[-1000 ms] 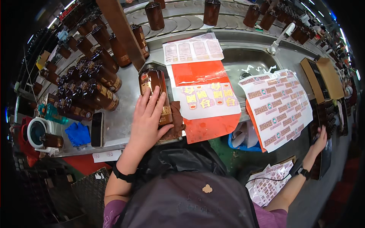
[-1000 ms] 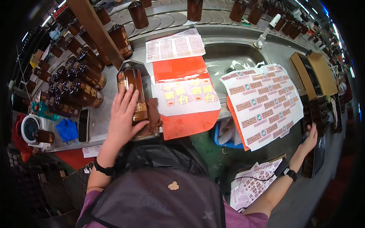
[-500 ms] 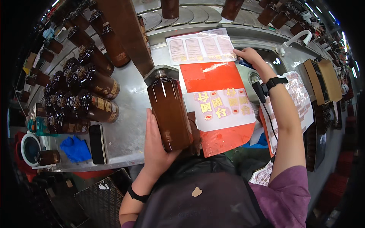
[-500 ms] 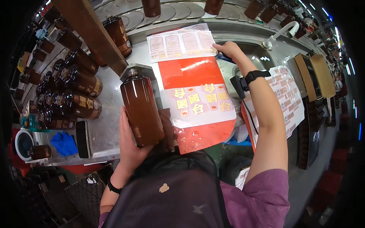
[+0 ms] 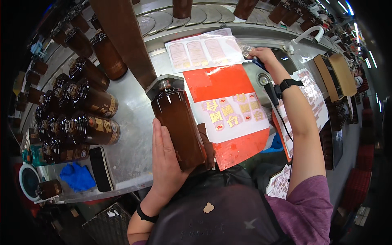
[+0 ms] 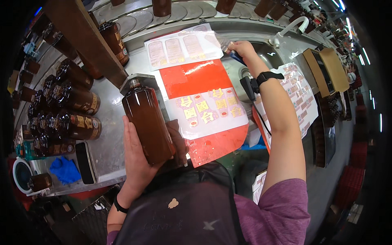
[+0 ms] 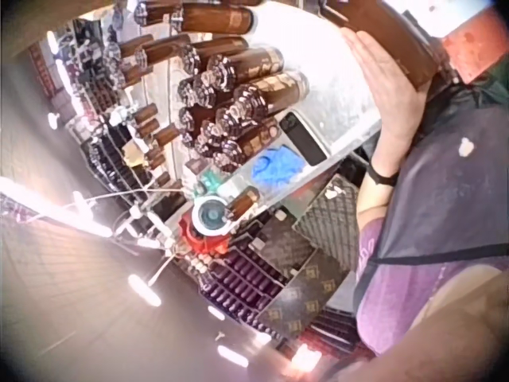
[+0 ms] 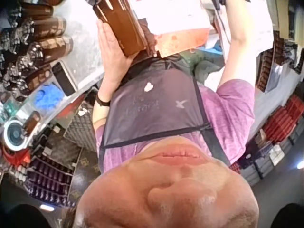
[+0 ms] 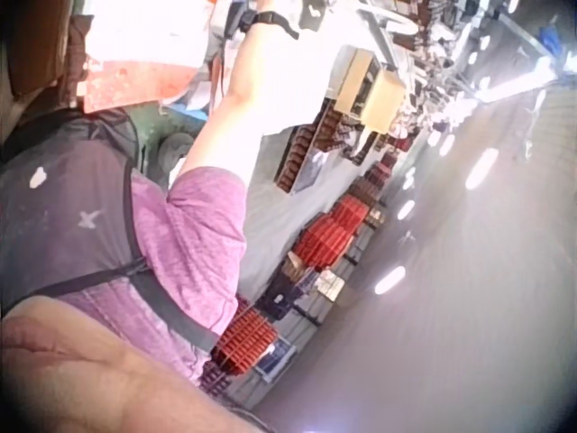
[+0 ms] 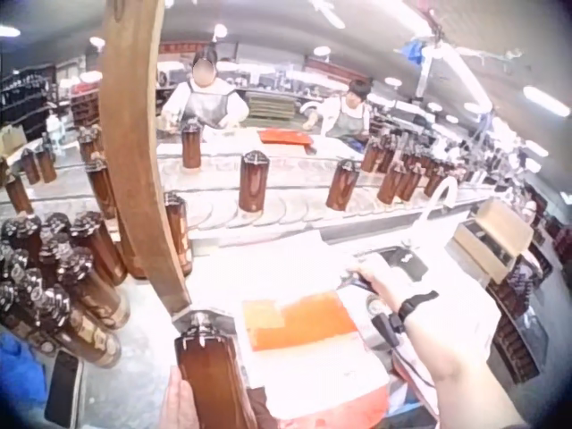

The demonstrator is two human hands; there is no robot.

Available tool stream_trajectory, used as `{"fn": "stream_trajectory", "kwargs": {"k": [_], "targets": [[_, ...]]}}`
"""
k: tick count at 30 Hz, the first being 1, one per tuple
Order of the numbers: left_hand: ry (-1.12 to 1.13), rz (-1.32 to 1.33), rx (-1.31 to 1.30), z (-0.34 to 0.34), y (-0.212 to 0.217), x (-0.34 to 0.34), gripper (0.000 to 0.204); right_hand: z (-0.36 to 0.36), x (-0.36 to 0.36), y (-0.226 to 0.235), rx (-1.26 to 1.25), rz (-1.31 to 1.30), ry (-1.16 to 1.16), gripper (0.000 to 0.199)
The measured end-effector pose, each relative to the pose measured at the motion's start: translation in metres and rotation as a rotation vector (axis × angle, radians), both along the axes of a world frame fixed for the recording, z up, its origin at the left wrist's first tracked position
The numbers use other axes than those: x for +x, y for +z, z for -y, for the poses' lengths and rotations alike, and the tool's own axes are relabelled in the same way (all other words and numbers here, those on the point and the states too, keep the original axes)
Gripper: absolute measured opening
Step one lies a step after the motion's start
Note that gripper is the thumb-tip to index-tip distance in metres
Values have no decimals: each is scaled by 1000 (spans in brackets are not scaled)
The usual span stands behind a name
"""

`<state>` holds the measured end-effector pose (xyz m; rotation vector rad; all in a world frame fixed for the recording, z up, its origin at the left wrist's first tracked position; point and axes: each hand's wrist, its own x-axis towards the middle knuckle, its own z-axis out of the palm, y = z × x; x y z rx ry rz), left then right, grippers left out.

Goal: Manually applying and smoothing labels onto brown glass bottles at a factory workstation.

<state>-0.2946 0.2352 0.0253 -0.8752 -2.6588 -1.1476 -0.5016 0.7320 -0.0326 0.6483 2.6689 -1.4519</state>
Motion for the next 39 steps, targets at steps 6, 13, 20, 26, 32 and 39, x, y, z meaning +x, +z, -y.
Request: {"fn": "stream_trajectory", "kwargs": {"k": [6,13,20,26,32,39], "targets": [[-10,-15,56,3,-4,-2,121,-99,29,-15,994,364,177,24],[-59,216,301,12,-23,-8,123,-69,61,46,945,-19,17,24],[-58,85,177,19,-24,-8,119,104,105,194,678,-190,484,19],[-8,36,72,16,-2,-4,118,216,150,270,393,-151,918,11],[-63,124,118,18,10,-3,142,292,113,256,365,-101,1436,19],[-48,367,333,6,11,-7,130,334,109,238,634,32,1195,21]]}}
